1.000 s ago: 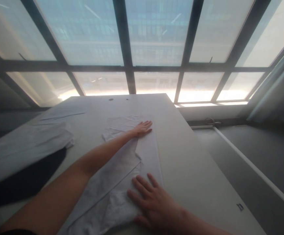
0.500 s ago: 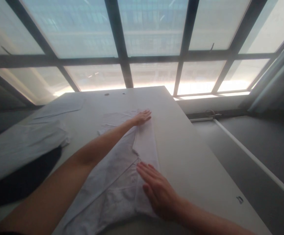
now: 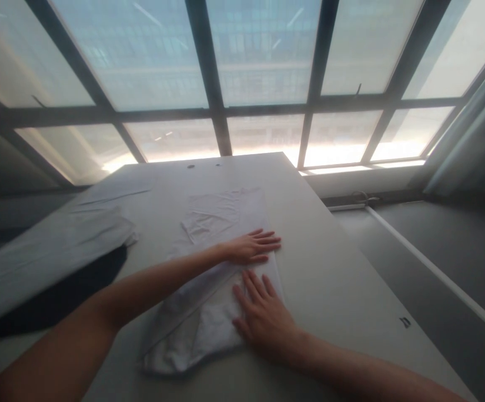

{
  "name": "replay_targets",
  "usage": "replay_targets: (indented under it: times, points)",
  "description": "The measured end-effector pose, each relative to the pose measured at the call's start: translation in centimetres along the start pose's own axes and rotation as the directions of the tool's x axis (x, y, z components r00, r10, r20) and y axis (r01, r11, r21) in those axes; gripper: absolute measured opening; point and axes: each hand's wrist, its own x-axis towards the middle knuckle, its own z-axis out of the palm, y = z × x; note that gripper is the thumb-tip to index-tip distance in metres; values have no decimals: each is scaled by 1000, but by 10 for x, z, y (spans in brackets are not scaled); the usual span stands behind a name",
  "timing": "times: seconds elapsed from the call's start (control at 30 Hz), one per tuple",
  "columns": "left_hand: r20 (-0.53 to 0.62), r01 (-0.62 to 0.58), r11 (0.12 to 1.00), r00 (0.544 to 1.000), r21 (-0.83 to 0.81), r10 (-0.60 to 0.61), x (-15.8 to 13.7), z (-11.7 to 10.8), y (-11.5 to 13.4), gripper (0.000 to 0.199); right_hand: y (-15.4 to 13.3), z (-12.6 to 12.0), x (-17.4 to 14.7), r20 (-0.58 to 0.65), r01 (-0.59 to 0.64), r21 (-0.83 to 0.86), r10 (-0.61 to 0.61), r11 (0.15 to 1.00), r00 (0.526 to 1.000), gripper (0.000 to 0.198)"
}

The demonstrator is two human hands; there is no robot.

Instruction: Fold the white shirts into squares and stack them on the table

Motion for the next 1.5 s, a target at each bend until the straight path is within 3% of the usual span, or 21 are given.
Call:
replay_targets:
  times: [0.27, 0.57, 0.8, 0.93, 1.07, 1.17, 1.23, 1.33, 1.4, 1.5]
  points:
    - [15, 7, 1000, 1000, 12, -7, 2, -1, 1, 61, 2, 6, -6, 9, 50, -130, -49, 990, 999, 60]
    - [-20, 21, 999, 1000, 30, -20, 1, 0, 4, 60, 13, 4, -11, 56, 99, -138, -93, 985, 994, 60]
    - [-82, 236, 970, 969, 53, -231, 22, 10, -4, 64, 67, -31, -22, 116, 245, -103, -233, 964, 966, 57]
    - [-98, 340, 938, 938, 65, -333, 40, 14, -8, 68, 97, -61, -30, 173, 248, -29, -239, 968, 955, 57]
    - [-118, 395, 916, 915, 72, -385, 51, 15, -10, 68, 121, -75, -43, 152, 118, 54, -125, 991, 980, 55]
    - [-118, 412, 908, 908, 74, -402, 54, 15, -11, 69, 133, -70, -43, -72, -20, 66, 25, 998, 997, 56]
    - [-122, 411, 908, 908, 78, -400, 54, 16, -11, 69, 135, -63, -29, -265, -128, 61, 140, 990, 954, 58]
    - [-128, 406, 910, 910, 81, -395, 54, 19, -10, 70, 128, -49, 6, -445, -360, 75, 354, 930, 822, 60]
    - [-127, 406, 911, 910, 72, -395, 54, 19, -11, 70, 115, -35, 30, -456, -507, 62, 476, 860, 752, 58]
    - [-53, 391, 920, 919, 17, -390, 55, 13, -22, 70, 91, -10, 52, -408, -574, -13, 520, 819, 751, 61]
